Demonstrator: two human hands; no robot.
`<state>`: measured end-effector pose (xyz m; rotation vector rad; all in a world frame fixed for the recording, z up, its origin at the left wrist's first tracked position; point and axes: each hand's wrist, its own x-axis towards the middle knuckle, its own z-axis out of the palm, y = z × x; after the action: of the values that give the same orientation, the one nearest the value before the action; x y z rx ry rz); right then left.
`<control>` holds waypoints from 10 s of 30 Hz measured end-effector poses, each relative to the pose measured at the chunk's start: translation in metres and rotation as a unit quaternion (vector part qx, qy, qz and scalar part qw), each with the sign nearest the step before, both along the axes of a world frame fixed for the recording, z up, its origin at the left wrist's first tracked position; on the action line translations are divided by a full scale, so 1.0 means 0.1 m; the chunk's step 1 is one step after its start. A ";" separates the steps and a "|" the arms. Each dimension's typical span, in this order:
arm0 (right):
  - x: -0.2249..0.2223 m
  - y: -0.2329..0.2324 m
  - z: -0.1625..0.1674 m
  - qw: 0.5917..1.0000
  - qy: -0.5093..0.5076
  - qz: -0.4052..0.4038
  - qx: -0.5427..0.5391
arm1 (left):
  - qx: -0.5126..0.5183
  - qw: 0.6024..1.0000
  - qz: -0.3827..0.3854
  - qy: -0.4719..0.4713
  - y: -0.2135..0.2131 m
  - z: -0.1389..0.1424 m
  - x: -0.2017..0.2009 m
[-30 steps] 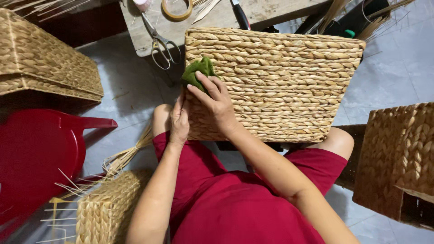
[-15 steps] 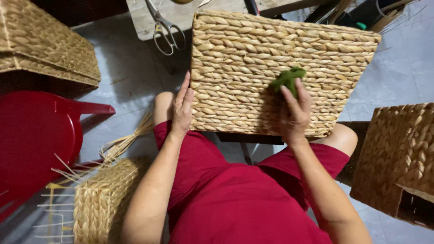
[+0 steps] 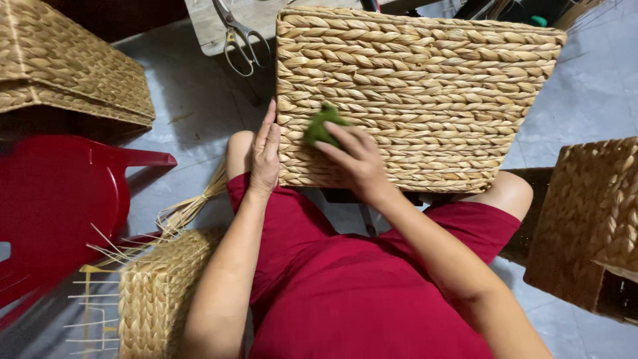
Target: The person wipes the exterior and interior surfaces of a woven basket with a green cloth. They then use scissors to trim loose fibers from the basket's interior and continue wiping the inside before placing the basket aside.
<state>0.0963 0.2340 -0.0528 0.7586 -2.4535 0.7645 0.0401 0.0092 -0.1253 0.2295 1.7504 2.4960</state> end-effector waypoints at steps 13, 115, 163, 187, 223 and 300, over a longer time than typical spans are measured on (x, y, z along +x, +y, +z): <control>0.48 0.24 -0.26 0.997 0.001 -0.066 -0.051 | 0.004 0.999 -0.013 -0.034 -0.02 0.17 0.03; -0.61 1.21 0.24 0.970 0.115 -0.196 -0.085 | -0.144 0.988 0.012 0.059 0.19 0.32 0.09; -0.14 0.73 0.02 0.974 0.038 -0.218 -0.051 | -0.110 0.993 0.011 0.042 0.16 0.22 0.08; -0.72 1.10 0.30 0.974 0.059 -0.203 -0.082 | -0.092 0.995 0.020 0.044 0.19 0.23 0.06; -0.12 1.39 0.25 0.943 0.034 -0.319 -0.092 | -0.081 0.995 0.006 0.057 0.11 0.11 0.02; 1.10 0.63 -0.66 0.948 -0.062 -0.266 -0.164 | -0.023 0.999 -0.009 0.039 0.14 0.12 0.10</control>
<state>0.2068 0.2974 -0.1187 -0.0821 -2.3772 0.9807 0.0497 0.0229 -0.1137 0.3423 1.8240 2.4640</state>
